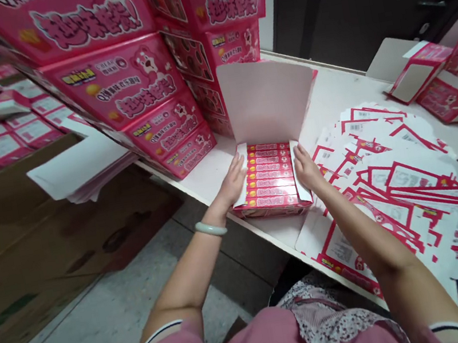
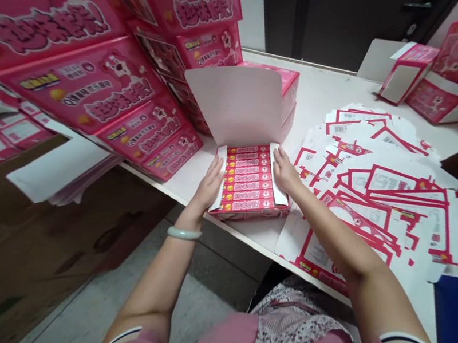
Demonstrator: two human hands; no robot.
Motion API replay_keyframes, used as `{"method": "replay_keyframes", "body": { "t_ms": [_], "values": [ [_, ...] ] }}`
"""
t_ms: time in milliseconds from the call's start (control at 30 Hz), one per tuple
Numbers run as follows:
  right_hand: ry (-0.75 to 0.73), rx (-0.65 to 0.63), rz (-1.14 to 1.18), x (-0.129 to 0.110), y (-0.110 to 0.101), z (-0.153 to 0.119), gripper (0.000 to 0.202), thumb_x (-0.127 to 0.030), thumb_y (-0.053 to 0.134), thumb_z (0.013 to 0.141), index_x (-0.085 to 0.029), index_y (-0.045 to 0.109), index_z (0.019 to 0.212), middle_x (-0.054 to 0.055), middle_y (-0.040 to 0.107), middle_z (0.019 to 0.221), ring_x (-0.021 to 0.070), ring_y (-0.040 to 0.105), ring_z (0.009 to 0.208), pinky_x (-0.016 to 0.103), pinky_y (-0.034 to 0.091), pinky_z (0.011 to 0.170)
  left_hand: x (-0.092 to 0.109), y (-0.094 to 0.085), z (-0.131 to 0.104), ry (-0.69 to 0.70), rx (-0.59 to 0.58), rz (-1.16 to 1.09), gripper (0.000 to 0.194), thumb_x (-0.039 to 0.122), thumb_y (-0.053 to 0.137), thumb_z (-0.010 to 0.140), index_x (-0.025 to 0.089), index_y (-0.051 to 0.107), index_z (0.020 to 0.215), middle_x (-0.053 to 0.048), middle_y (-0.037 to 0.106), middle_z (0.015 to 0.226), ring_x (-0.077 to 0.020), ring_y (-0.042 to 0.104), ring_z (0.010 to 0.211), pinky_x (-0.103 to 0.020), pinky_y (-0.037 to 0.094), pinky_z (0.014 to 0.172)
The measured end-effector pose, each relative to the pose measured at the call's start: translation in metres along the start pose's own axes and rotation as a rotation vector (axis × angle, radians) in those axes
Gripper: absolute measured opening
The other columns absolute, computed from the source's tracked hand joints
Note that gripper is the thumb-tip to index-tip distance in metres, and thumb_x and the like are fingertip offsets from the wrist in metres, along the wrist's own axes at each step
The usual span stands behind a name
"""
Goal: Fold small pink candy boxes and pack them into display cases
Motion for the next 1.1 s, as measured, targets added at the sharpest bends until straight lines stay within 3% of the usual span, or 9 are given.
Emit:
{"method": "replay_keyframes", "body": {
  "t_ms": [100, 267, 367, 433, 633, 733, 900, 1000, 1100],
  "values": [
    [-0.047, -0.063, -0.152, -0.012, 0.015, 0.013, 0.057, -0.032, 0.040, 0.096, -0.010, 0.051, 0.147, 0.020, 0.043, 0.160, 0.0371, 0.043, 0.148, 0.061, 0.031, 0.124, 0.001, 0.008, -0.005, -0.047, -0.002, 0.122, 0.047, 0.038, 0.051, 0.097, 0.016, 0.056, 0.138, -0.015, 0.042, 0.158, -0.0303, 0.032, 0.152, -0.054, 0.022, 0.130],
    [0.035, -0.003, -0.118, 0.004, -0.003, 0.030, 0.052, -0.030, 0.049, 0.090, -0.012, 0.054, 0.139, 0.023, 0.051, 0.148, 0.0372, 0.055, 0.132, 0.060, 0.042, 0.116, -0.016, -0.022, 0.024, -0.166, 0.119, 0.090, 0.038, 0.031, 0.068, 0.083, 0.017, 0.062, 0.117, -0.018, 0.054, 0.138, -0.0357, 0.047, 0.138, -0.060, 0.033, 0.122],
    [0.187, 0.001, 0.138, 0.035, -0.011, 0.053, 0.077, -0.033, 0.065, 0.079, -0.016, 0.040, 0.149, 0.022, 0.051, 0.147, 0.0330, 0.060, 0.123, 0.055, 0.051, 0.105, -0.033, -0.021, 0.053, -0.237, 0.054, -0.226, 0.072, 0.034, 0.082, 0.068, 0.021, 0.051, 0.132, -0.017, 0.052, 0.138, -0.0371, 0.053, 0.132, -0.060, 0.046, 0.111],
    [0.137, -0.019, 0.269, 0.041, -0.010, 0.065, 0.080, -0.033, 0.068, 0.075, -0.022, 0.040, 0.149, 0.016, 0.054, 0.147, 0.0301, 0.060, 0.123, 0.052, 0.052, 0.104, -0.037, -0.006, 0.064, -0.277, -0.059, -0.545, 0.085, 0.033, 0.087, 0.059, 0.024, 0.048, 0.134, -0.014, 0.054, 0.139, -0.0359, 0.057, 0.127, -0.057, 0.052, 0.106],
    [-0.127, 0.073, 0.279, 0.018, -0.018, 0.063, 0.024, -0.033, 0.055, 0.087, -0.023, 0.068, 0.105, 0.008, 0.072, 0.122, 0.0271, 0.060, 0.125, 0.052, 0.044, 0.113, -0.043, -0.004, 0.053, -0.324, -0.013, -0.651, 0.047, 0.036, 0.088, 0.059, 0.020, 0.060, 0.094, -0.009, 0.050, 0.149, -0.0351, 0.055, 0.131, -0.053, 0.053, 0.107],
    [-0.243, -0.098, 0.148, -0.006, -0.025, 0.056, 0.019, -0.027, 0.055, 0.089, -0.024, 0.073, 0.096, 0.008, 0.075, 0.119, 0.0283, 0.060, 0.128, 0.055, 0.043, 0.115, -0.046, -0.013, 0.037, -0.334, -0.032, -0.606, 0.037, 0.041, 0.080, 0.066, 0.021, 0.065, 0.092, -0.008, 0.045, 0.154, -0.0405, 0.039, 0.145, -0.061, 0.041, 0.118],
    [-0.388, -0.423, -0.127, -0.039, -0.031, -0.010, 0.038, -0.039, 0.061, 0.093, -0.022, 0.071, 0.125, 0.012, 0.063, 0.144, 0.0369, 0.048, 0.145, 0.064, 0.034, 0.119, 0.003, -0.028, -0.006, -0.004, -0.216, -0.221, 0.037, 0.057, 0.062, 0.084, 0.025, 0.072, 0.100, -0.005, 0.043, 0.159, -0.0377, 0.007, 0.158, -0.064, 0.002, 0.129],
    [-0.425, -0.453, -0.265, -0.051, -0.025, -0.066, 0.073, -0.061, 0.071, 0.084, -0.023, 0.058, 0.145, 0.015, 0.043, 0.161, 0.0415, 0.034, 0.152, 0.066, 0.031, 0.121, 0.046, -0.012, -0.047, 0.224, -0.360, 0.026, 0.049, 0.063, 0.069, 0.084, 0.025, 0.068, 0.114, -0.008, 0.044, 0.159, -0.0347, 0.010, 0.159, -0.064, 0.012, 0.128],
    [-0.392, -0.371, -0.339, -0.056, -0.018, -0.097, 0.069, -0.056, 0.069, 0.089, -0.023, 0.055, 0.148, 0.015, 0.042, 0.162, 0.0396, 0.034, 0.153, 0.062, 0.034, 0.120, 0.067, -0.001, -0.069, 0.295, -0.321, 0.170, 0.053, 0.058, 0.070, 0.087, 0.024, 0.063, 0.127, -0.012, 0.052, 0.151, -0.0320, 0.030, 0.154, -0.059, 0.026, 0.125]
  ]
}}
Point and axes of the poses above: each hand's wrist, its own z-axis towards the middle knuckle, its own y-axis out of the palm, x = y × z, the point moved 10 cm from there along z, towards the middle knuckle
